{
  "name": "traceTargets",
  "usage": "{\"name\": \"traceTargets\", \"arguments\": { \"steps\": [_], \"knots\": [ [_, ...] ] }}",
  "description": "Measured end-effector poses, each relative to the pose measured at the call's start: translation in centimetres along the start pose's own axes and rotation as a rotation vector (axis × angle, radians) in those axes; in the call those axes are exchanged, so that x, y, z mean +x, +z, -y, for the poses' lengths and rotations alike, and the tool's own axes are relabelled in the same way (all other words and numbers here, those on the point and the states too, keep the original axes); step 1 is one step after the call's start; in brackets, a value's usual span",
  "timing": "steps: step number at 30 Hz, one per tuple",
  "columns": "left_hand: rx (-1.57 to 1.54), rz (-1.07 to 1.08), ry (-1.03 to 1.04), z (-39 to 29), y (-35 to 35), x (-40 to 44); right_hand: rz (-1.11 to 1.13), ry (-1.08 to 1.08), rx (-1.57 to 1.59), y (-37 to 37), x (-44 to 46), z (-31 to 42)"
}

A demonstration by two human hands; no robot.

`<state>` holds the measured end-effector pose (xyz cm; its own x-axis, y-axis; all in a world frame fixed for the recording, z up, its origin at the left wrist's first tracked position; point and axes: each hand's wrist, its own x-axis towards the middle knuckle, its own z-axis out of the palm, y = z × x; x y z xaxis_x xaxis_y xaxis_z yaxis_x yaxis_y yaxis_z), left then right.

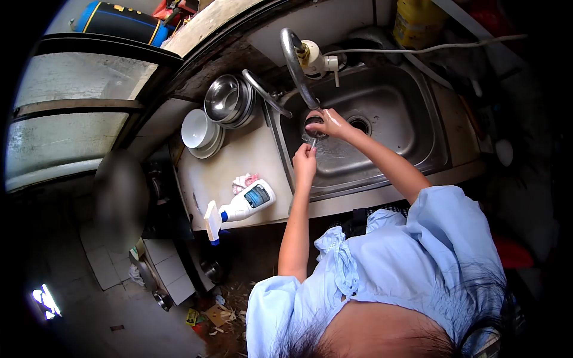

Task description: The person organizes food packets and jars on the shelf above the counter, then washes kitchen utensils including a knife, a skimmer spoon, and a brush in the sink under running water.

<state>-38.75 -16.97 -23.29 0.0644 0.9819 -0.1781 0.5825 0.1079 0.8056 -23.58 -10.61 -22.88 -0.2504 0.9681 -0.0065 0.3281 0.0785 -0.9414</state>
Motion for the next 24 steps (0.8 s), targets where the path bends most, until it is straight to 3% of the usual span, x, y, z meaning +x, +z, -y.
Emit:
{"name": "traceTargets", "arguments": {
  "steps": [1, 2, 3, 5, 7, 9, 11, 13, 15, 17, 18, 19, 21, 23, 24],
  "knots": [
    [-0.112, 0.043, 0.059, -0.5, 0.2, 0.1, 0.089, 0.205, -0.091, -1.1, 0.2, 1.4],
    [-0.44, 0.228, -0.202, -0.8, 0.1, 0.0, 0.118, 0.252, -0.046, -2.2, 0.0, 2.7],
    [-0.441, 0.23, -0.201, -1.6, -0.2, 0.0, 0.116, 0.254, -0.047, -1.8, -0.1, 2.4],
    [-0.852, 0.465, -0.327, -2.7, -0.2, 0.4, -0.012, -0.037, 0.867, -0.7, -0.2, 0.7],
    [-0.896, 0.525, -0.317, -3.7, 0.1, 1.2, 0.035, -0.001, 0.908, -1.4, -0.2, 0.6],
    [-0.943, 0.574, -0.366, -5.2, 0.4, 2.1, -0.02, 0.178, 1.07, -1.7, -0.9, 1.3],
    [-0.903, 0.54, -0.351, -6.5, 1.2, 3.1, -0.075, 0.2, 1.061, -2.8, -1.7, 2.4],
    [-0.758, 0.344, -0.104, -7.3, 2.2, 4.1, -0.066, 0.126, 1.032, -4.3, -2.5, 2.6],
    [-0.65, 0.35, -0.038, -7.1, 2.8, 5.2, -0.111, 0.017, 1.011, -4.6, -2.6, 2.0],
    [-0.495, 0.183, 0.306, -7.2, 3.5, 5.6, -0.293, 0.001, 0.958, -4.6, -3.2, 1.8],
    [-0.417, 0.144, 0.306, -7.0, 3.4, 5.7, -0.399, 0.215, 0.98, -4.6, -3.6, 2.3],
    [-0.421, 0.148, 0.308, -7.0, 3.5, 5.6, -0.404, 0.216, 0.977, -4.9, -4.2, 2.7],
    [-0.311, -0.027, 0.549, -7.1, 3.3, 4.8, -0.278, 0.517, 0.945, -5.9, -5.6, 3.4],
    [-0.326, 0.044, 0.438, -7.5, 2.3, 3.3, -0.24, 0.472, 0.994, -5.7, -6.2, 2.4],
    [-0.397, 0.124, 0.402, -7.4, 2.0, 2.9, -0.191, 0.339, 1.048, -5.7, -6.1, 2.1]
  ]
}}
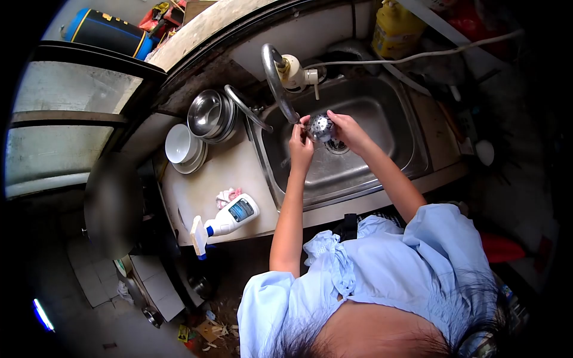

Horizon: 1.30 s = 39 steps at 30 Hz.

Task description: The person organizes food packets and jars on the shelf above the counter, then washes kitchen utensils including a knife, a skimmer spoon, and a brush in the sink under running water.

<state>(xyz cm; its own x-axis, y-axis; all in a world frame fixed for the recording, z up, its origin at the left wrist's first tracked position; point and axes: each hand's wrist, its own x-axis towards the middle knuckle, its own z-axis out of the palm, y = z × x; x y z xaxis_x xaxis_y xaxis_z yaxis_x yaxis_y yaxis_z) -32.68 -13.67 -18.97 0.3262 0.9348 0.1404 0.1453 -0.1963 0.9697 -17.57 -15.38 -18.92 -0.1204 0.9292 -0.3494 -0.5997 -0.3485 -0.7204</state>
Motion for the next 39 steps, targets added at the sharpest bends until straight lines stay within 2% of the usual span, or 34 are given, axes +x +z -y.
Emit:
{"name": "traceTargets", "arguments": {
  "steps": [1, 3, 5, 6, 7, 9, 10, 11, 13, 15, 16, 17, 19, 20, 21, 23, 25, 27, 28, 29, 31, 32, 33, 34, 35, 37, 39],
  "knots": [
    [-0.087, 0.055, -0.042, -0.1, -0.2, -0.4, 0.111, -0.082, 0.046, -0.2, 0.2, 0.0],
    [-0.077, 0.064, -0.002, 0.6, -1.1, -1.2, 0.147, -0.06, 0.046, -0.5, 0.9, 0.1],
    [-0.21, 0.296, -0.197, -0.1, -2.2, -2.0, 0.125, -0.101, -0.244, -0.6, 2.1, 0.1],
    [-0.279, 0.26, -0.199, 0.2, -2.0, -2.2, 0.081, -0.132, -0.385, 0.0, 2.6, 0.1],
    [-0.276, 0.255, -0.199, 0.5, -2.2, -2.3, 0.087, -0.131, -0.385, 0.8, 3.0, -0.5],
    [-0.174, 0.169, -0.234, 1.1, -2.4, -2.3, -0.139, -0.738, -0.83, 2.4, 4.0, -1.7],
    [-0.123, 0.118, -0.234, 1.2, -2.1, -1.9, -0.144, -0.862, -1.166, 4.2, 2.8, -1.3],
    [-0.23, -0.115, -0.254, 1.3, -0.9, -1.9, -0.195, -1.091, -1.406, 5.7, 1.6, -1.8],
    [-0.057, -0.189, -0.103, 2.1, -1.0, -2.0, -0.126, -1.241, -1.456, 5.6, 3.0, -3.3],
    [-0.093, -0.137, -0.276, 2.6, -1.8, -2.7, 0.059, -0.916, -1.424, 4.7, 4.3, -3.6],
    [-0.027, -0.103, -0.201, 1.9, -1.8, -3.1, 0.049, -0.757, -1.349, 4.8, 4.9, -3.3],
    [0.163, -0.036, -0.172, 2.0, -2.2, -3.5, 0.22, -0.568, -1.462, 3.7, 6.8, -3.1],
    [0.089, -0.027, -0.155, 1.9, -2.0, -3.8, 0.269, -0.193, -1.005, 3.6, 8.4, -2.8],
    [0.062, -0.064, -0.164, 2.1, -2.0, -3.7, 0.207, -0.161, -1.205, 3.8, 8.7, -3.2],
    [0.065, -0.063, -0.156, 2.4, -2.0, -3.5, 0.208, -0.681, -1.364, 2.6, 9.4, -5.5],
    [-0.14, -0.235, -0.268, 2.7, -1.9, -3.0, 0.124, -0.932, -1.411, 5.2, 6.5, -4.8],
    [-0.184, -0.265, -0.328, 2.2, -1.8, -2.9, 0.166, -0.982, -1.383, 5.3, 6.2, -4.9],
    [-0.112, -0.156, -0.248, 1.8, -1.8, -3.0, 0.112, -0.737, -1.327, 4.2, 6.1, -4.5],
    [-0.005, -0.113, -0.236, 2.2, -2.1, -2.9, 0.199, -0.799, -1.383, 3.2, 6.6, -4.2],
    [-0.05, -0.105, -0.196, 2.6, -2.0, -3.0, 0.174, -0.282, -1.196, 2.5, 7.8, -3.8],
    [-0.072, -0.067, -0.21, 2.7, -2.0, -2.9, 0.148, 0.009, -0.733, 1.5, 8.5, -3.2],
    [-0.072, -0.064, -0.205, 2.7, -1.9, -2.9, 0.18, 0.127, -0.405, 0.4, 7.9, -3.0],
    [-0.163, -0.06, -0.22, 2.6, -1.8, -2.8, 0.207, 0.238, -0.074, 0.7, 5.9, -1.7],
    [-0.255, -0.052, -0.236, 2.7, -1.7, -2.7, 0.218, 0.369, 0.083, -0.5, 5.5, -2.0],
    [-0.258, -0.041, -0.231, 2.7, -1.6, -2.6, 0.21, 0.358, 0.084, -1.4, 4.8, -2.6],
    [-0.229, 0.018, -0.208, 2.9, -1.5, -2.2, 0.284, 0.23, 0.372, -2.6, 3.4, -3.7],
    [-0.255, 0.062, -0.211, 2.8, -0.9, -1.7, 0.282, 0.191, 0.429, -2.7, 2.0, -3.2]
  ]
}}
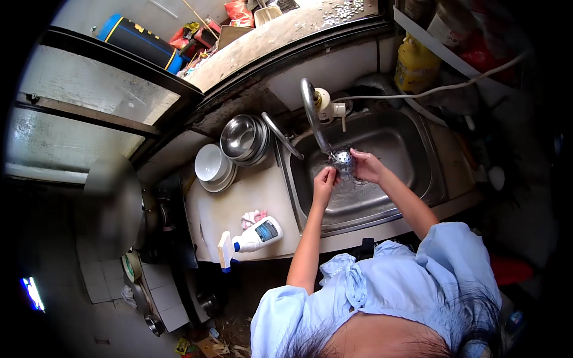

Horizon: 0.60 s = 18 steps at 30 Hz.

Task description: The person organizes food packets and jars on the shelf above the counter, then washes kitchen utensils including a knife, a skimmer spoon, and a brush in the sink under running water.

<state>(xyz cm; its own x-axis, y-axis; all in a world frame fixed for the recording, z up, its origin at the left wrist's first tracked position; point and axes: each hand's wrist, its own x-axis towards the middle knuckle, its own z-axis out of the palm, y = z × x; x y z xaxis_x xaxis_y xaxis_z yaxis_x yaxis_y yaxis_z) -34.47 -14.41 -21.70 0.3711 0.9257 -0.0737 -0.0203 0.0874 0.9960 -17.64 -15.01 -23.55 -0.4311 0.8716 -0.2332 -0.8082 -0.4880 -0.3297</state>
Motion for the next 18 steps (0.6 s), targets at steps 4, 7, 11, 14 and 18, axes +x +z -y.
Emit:
{"name": "traceTargets", "arguments": {
  "steps": [4, 7, 11, 14, 18],
  "knots": [
    [0.052, 0.123, -0.175, -1.4, 2.0, 2.0, 0.033, -0.168, -0.107, 2.6, -2.0, 0.5],
    [0.509, -0.211, 0.188, -2.8, 4.0, 3.8, -0.121, -0.338, -0.12, 2.6, -1.8, 0.0],
    [0.408, -0.351, 0.397, -3.8, 5.9, 4.8, -0.083, -0.471, -0.16, 3.9, -1.9, 1.7],
    [0.557, -0.068, 0.14, -2.4, 3.6, 4.1, -0.016, -0.471, -0.049, 6.3, -2.7, 3.8],
    [0.538, 0.114, 0.119, 1.0, 1.3, 3.3, -0.068, -0.309, 0.064, 4.7, -2.3, 4.3]
  ]
}}
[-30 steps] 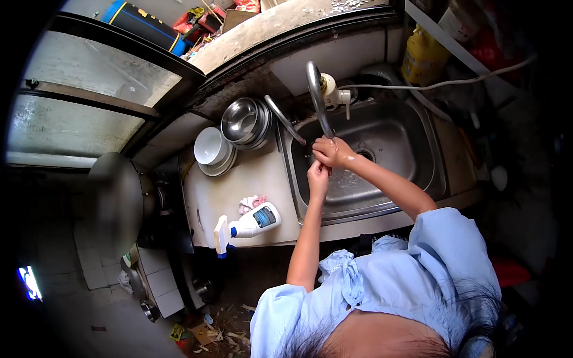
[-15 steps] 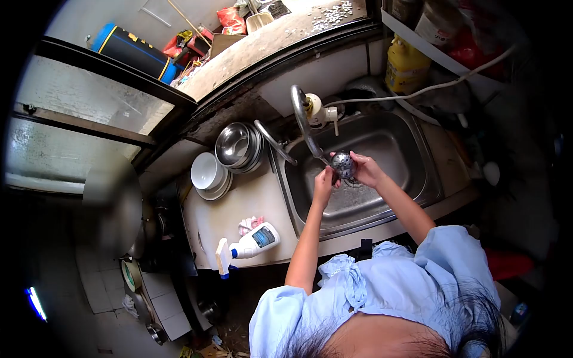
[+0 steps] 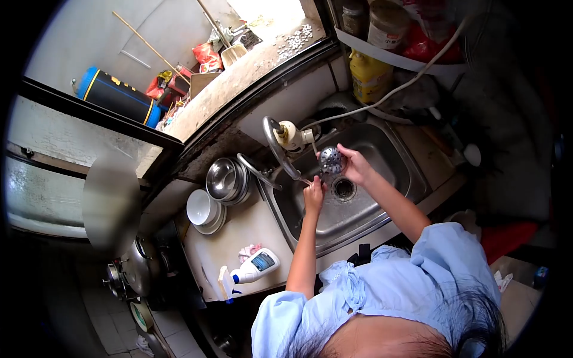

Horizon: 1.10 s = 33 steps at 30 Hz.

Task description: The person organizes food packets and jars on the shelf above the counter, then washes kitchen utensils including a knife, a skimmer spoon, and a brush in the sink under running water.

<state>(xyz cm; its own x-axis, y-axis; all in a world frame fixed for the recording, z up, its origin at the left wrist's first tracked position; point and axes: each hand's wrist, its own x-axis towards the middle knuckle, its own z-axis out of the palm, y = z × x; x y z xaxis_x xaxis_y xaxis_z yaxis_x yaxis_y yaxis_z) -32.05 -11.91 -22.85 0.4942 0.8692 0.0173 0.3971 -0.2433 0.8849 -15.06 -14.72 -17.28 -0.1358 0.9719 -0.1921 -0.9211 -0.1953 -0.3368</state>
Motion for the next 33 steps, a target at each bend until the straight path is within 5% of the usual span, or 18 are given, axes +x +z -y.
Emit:
{"name": "traceTargets", "arguments": {
  "steps": [3, 7, 10, 18, 20, 22, 24, 26, 28, 30, 31, 32, 33],
  "knots": [
    [-0.421, 0.163, -0.024, -2.4, -0.1, 0.3, -0.019, 0.011, 0.009, -0.4, 0.1, -1.4],
    [-0.575, 0.503, -0.121, -4.7, -1.3, -0.1, -0.018, 0.029, 0.041, -0.8, 0.0, -0.9],
    [-0.542, 0.542, -0.136, -4.8, -1.9, -0.6, -0.004, 0.131, -0.011, -1.0, -0.1, -1.1],
    [-0.588, 0.214, -0.218, -3.7, -2.4, -2.4, -0.268, -0.207, -0.28, -0.8, 0.5, -6.4],
    [-0.575, 0.148, -0.224, -3.0, -2.5, -2.9, -0.287, -0.246, -0.448, -1.0, 1.5, -7.4],
    [-0.552, 0.089, -0.222, -2.6, -2.6, -3.5, -0.304, -0.625, -1.008, -0.7, 2.7, -8.0],
    [-0.573, 0.082, -0.23, -2.3, -2.2, -3.9, -0.287, -0.437, -1.033, 0.1, 2.5, -7.8],
    [-0.609, 0.057, -0.252, -3.0, -1.6, -4.0, -0.339, -0.795, -1.708, 2.1, 2.2, -9.1],
    [-0.309, -0.252, 0.091, -2.4, 0.1, -3.6, -0.153, -0.979, -1.982, 2.7, 2.1, -10.5],
    [-0.51, -0.073, -0.122, -1.0, -1.4, -4.2, -0.078, -0.748, -1.974, 2.6, 3.0, -9.9],
    [-0.702, 0.12, -0.33, -2.0, -2.5, -4.4, -0.209, -0.44, -1.884, 3.7, 3.2, -8.9],
    [-0.633, 0.099, -0.25, -2.4, -2.5, -4.6, -0.329, -0.137, -1.767, 4.9, 3.7, -7.8],
    [-0.661, 0.098, -0.267, -2.6, -2.7, -4.7, -0.078, -0.208, -1.546, 2.0, 5.4, -7.2]
  ]
}}
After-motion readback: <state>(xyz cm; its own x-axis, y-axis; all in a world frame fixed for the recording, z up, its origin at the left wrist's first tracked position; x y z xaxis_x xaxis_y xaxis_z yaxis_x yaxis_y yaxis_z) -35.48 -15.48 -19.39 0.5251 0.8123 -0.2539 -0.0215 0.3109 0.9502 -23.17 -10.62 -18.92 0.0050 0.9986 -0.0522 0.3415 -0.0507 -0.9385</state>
